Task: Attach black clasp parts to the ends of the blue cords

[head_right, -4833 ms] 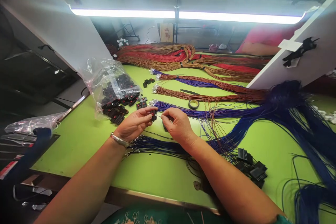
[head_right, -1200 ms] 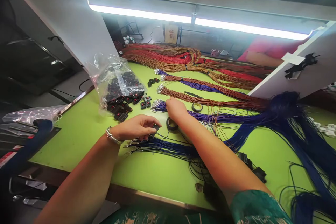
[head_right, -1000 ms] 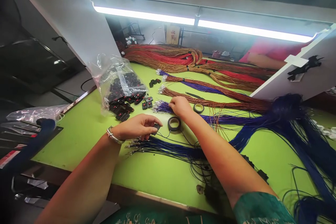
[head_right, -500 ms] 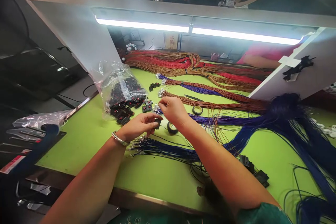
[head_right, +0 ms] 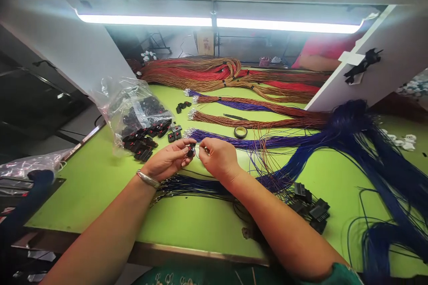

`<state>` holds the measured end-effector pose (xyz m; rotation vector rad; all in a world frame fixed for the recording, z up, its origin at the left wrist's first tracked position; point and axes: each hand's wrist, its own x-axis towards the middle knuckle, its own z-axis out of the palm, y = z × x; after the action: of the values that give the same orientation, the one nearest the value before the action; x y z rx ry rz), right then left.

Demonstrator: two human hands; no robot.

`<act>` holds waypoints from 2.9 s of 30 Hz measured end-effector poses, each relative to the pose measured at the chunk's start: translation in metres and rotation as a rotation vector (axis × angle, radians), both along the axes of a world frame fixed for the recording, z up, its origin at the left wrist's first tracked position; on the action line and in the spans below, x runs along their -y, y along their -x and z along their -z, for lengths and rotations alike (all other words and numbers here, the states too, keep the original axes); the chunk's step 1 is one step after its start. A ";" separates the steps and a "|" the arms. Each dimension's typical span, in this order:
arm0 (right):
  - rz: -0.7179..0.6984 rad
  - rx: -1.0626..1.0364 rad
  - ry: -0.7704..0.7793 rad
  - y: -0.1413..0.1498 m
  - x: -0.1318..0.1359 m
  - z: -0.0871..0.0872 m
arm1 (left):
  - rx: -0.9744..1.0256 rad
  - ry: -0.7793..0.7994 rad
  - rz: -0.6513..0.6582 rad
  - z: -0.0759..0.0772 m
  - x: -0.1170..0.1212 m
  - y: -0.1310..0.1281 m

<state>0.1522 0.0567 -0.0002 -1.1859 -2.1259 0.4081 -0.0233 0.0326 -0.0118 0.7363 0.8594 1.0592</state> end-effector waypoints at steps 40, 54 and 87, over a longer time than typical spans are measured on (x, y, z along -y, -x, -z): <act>-0.082 0.145 -0.316 -0.003 0.000 0.010 | -0.049 0.052 -0.046 0.001 0.000 -0.001; -0.053 -0.144 0.080 0.001 0.001 0.013 | -0.182 -0.104 -0.078 0.001 0.004 -0.005; 0.218 0.698 0.161 -0.033 -0.149 0.012 | -0.094 -0.038 -0.182 -0.008 0.003 -0.010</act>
<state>0.1850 0.2052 -0.0124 -1.8333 -2.5226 0.0613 -0.0137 0.0293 -0.0040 0.7550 1.0039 1.2124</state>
